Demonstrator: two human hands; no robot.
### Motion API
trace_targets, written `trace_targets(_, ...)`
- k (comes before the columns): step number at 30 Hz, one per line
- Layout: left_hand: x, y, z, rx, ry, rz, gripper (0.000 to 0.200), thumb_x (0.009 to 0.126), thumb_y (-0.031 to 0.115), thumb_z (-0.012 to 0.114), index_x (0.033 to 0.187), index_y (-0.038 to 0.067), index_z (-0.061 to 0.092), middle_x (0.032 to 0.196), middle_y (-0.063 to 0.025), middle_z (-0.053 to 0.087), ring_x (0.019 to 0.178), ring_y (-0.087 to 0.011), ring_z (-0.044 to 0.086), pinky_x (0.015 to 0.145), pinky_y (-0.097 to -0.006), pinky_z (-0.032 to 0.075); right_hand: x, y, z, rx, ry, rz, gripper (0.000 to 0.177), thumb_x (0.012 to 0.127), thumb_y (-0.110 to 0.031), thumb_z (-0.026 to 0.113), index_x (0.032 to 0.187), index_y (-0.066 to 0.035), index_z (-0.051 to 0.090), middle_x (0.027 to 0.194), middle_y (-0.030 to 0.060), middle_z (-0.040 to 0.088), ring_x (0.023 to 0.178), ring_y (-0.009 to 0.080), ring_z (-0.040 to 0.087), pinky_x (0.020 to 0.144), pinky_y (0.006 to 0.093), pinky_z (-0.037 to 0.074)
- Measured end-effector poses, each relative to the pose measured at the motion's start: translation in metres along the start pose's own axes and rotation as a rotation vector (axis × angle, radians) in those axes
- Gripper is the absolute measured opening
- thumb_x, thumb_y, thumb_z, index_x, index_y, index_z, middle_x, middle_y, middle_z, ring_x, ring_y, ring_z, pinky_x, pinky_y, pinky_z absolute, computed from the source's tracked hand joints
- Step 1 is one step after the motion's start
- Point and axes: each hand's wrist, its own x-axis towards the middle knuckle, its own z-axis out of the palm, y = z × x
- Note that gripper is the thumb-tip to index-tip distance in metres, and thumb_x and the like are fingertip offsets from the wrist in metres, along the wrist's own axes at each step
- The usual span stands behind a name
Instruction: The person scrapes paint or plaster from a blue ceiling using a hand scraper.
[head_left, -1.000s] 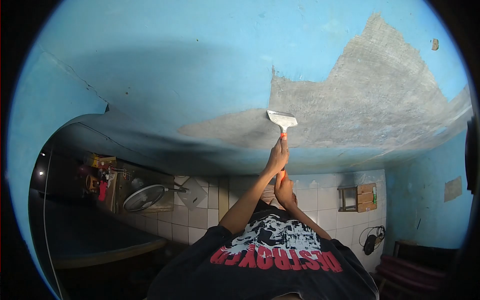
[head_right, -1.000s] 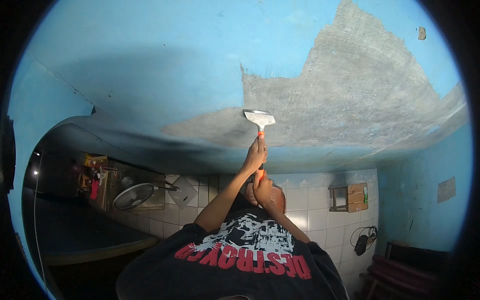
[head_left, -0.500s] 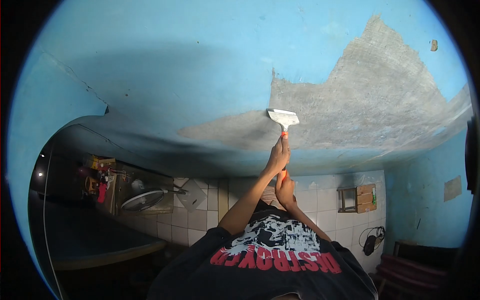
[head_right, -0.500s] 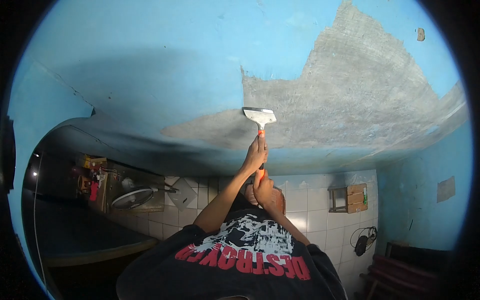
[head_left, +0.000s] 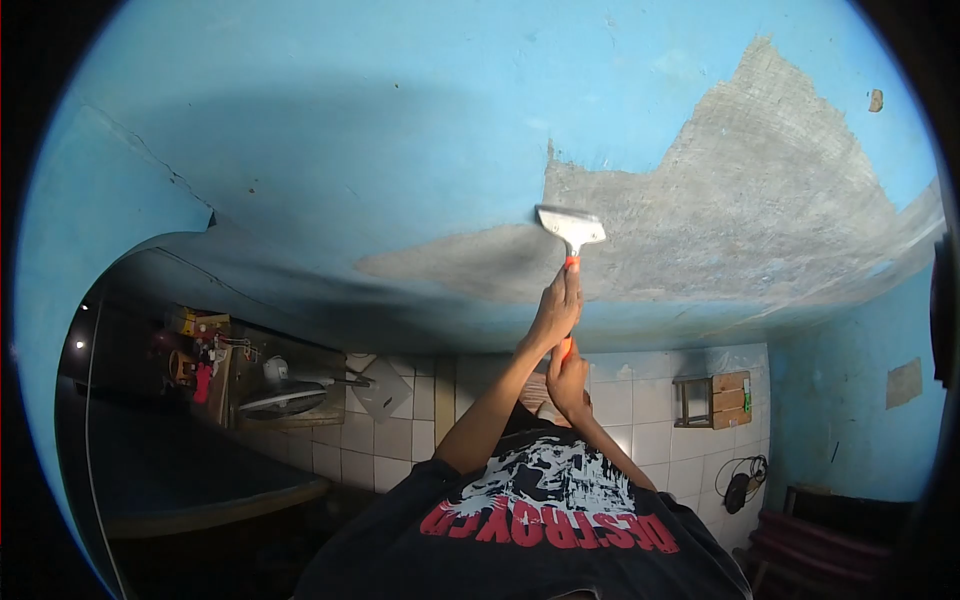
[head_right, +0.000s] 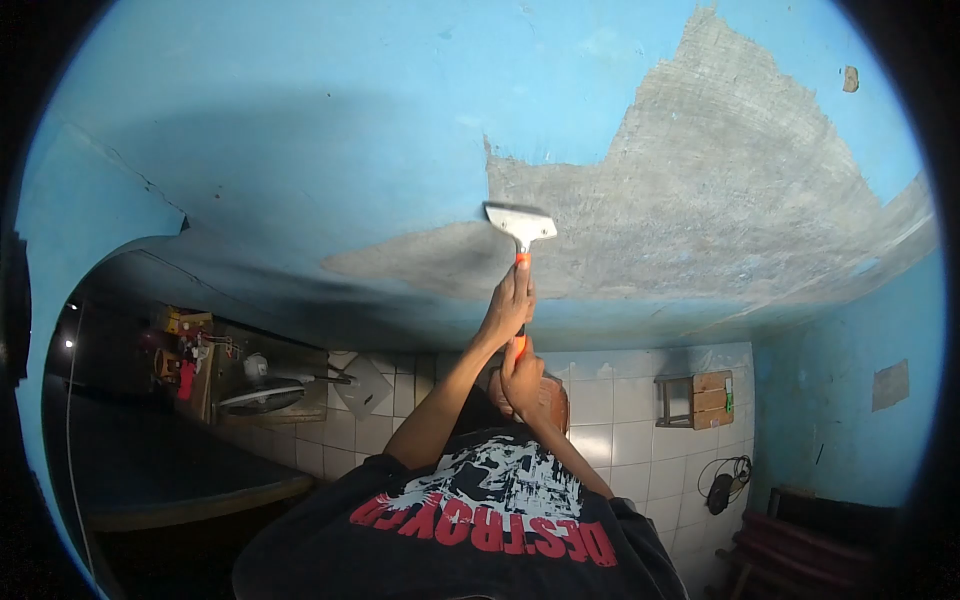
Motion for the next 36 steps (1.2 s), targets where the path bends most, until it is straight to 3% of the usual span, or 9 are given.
trace_targets(9,-0.001,-0.038,0.005,-0.062,0.016,-0.096,0.049,0.108,0.048,0.033,0.098,0.002,0.047,0.055,-0.0076,0.044,0.041,-0.022,0.048,0.042,-0.0376,0.04,-0.017,0.02,-0.003,-0.06,-0.092,0.115,0.034,0.104,-0.026,0.051,0.098,0.006,0.057,0.075,0.0333,0.063,0.071,0.0524,0.064,0.06,0.0549,0.048)
trace_targets(18,0.0,-0.059,0.003,0.328,0.071,0.294,0.03,0.108,0.027,0.04,0.108,-0.003,0.046,0.065,-0.0184,0.053,0.05,-0.0326,0.057,0.048,-0.0441,0.045,-0.02,0.035,0.007,-0.073,-0.063,0.051,0.034,0.106,-0.022,0.048,0.095,0.008,0.057,0.071,0.0322,0.06,0.066,0.0507,0.062,0.052,0.052,0.043)
trace_targets(21,0.007,-0.04,0.0,0.058,-0.011,-0.198,0.026,0.102,0.011,0.047,0.122,-0.007,0.044,0.084,-0.0261,0.056,0.06,-0.038,0.06,0.051,-0.0461,0.047,-0.012,0.027,0.004,-0.036,-0.061,0.045,0.034,0.106,-0.023,0.048,0.095,0.008,0.057,0.07,0.0321,0.059,0.065,0.0506,0.061,0.052,0.0525,0.042)
trace_targets(23,0.014,-0.04,-0.003,0.444,-0.007,0.3,0.038,0.098,0.002,0.05,0.133,-0.008,0.039,0.101,-0.0301,0.055,0.067,-0.04,0.06,0.053,-0.0461,0.048,-0.002,0.008,0.006,0.001,-0.033,0.051,0.034,0.106,-0.023,0.047,0.096,0.008,0.057,0.07,0.0321,0.059,0.065,0.0507,0.062,0.052,0.0531,0.042)
trace_targets(27,0.011,-0.051,-0.002,0.369,-0.04,0.212,0.042,0.098,0.002,0.049,0.137,-0.007,0.038,0.105,-0.0299,0.054,0.066,-0.038,0.061,0.051,-0.0449,0.048,-0.007,0.015,0.008,-0.006,-0.031,0.049,0.035,0.106,-0.023,0.046,0.097,0.009,0.058,0.072,0.0326,0.06,0.068,0.0506,0.063,0.053,0.0535,0.043)
trace_targets(29,0.01,-0.092,0.006,0.138,0.117,0.319,0.054,0.106,0.057,0.034,0.09,0.007,0.042,0.059,-0.0007,0.038,0.045,-0.011,0.039,0.041,-0.0276,0.031,-0.016,0.028,0.004,-0.029,-0.082,0.083,0.035,0.106,-0.023,0.046,0.098,0.009,0.057,0.073,0.0329,0.06,0.069,0.051,0.063,0.053,0.0532,0.043)
trace_targets(30,-0.006,-0.053,0.008,-0.022,0.058,-0.007,0.054,0.106,0.057,0.034,0.091,0.006,0.042,0.06,0.0002,0.037,0.045,-0.0099,0.038,0.041,-0.0267,0.031,-0.02,0.029,0.002,-0.054,-0.134,0.12,0.034,0.106,-0.022,0.046,0.099,0.009,0.057,0.075,0.0333,0.06,0.07,0.0514,0.063,0.054,0.0528,0.044)
trace_targets(33,0.001,-0.026,0.003,0.069,0.04,0.024,0.041,0.109,0.039,0.035,0.102,0.0,0.046,0.054,-0.0118,0.047,0.044,-0.0275,0.053,0.045,-0.041,0.042,-0.008,0.018,0.003,-0.061,-0.066,0.036,0.033,0.106,-0.022,0.046,0.102,0.009,0.057,0.077,0.034,0.061,0.072,0.0519,0.063,0.055,0.053,0.045)
trace_targets(36,0.0,-0.014,-0.002,0.045,-0.002,-0.013,0.044,0.109,0.041,0.033,0.101,0.0,0.047,0.057,-0.0113,0.048,0.044,-0.0269,0.053,0.045,-0.0408,0.042,-0.004,0.0,0.002,0.042,-0.01,0.037,0.034,0.104,-0.026,0.052,0.097,0.007,0.057,0.069,0.0329,0.061,0.065,0.0516,0.063,0.055,0.0563,0.046)
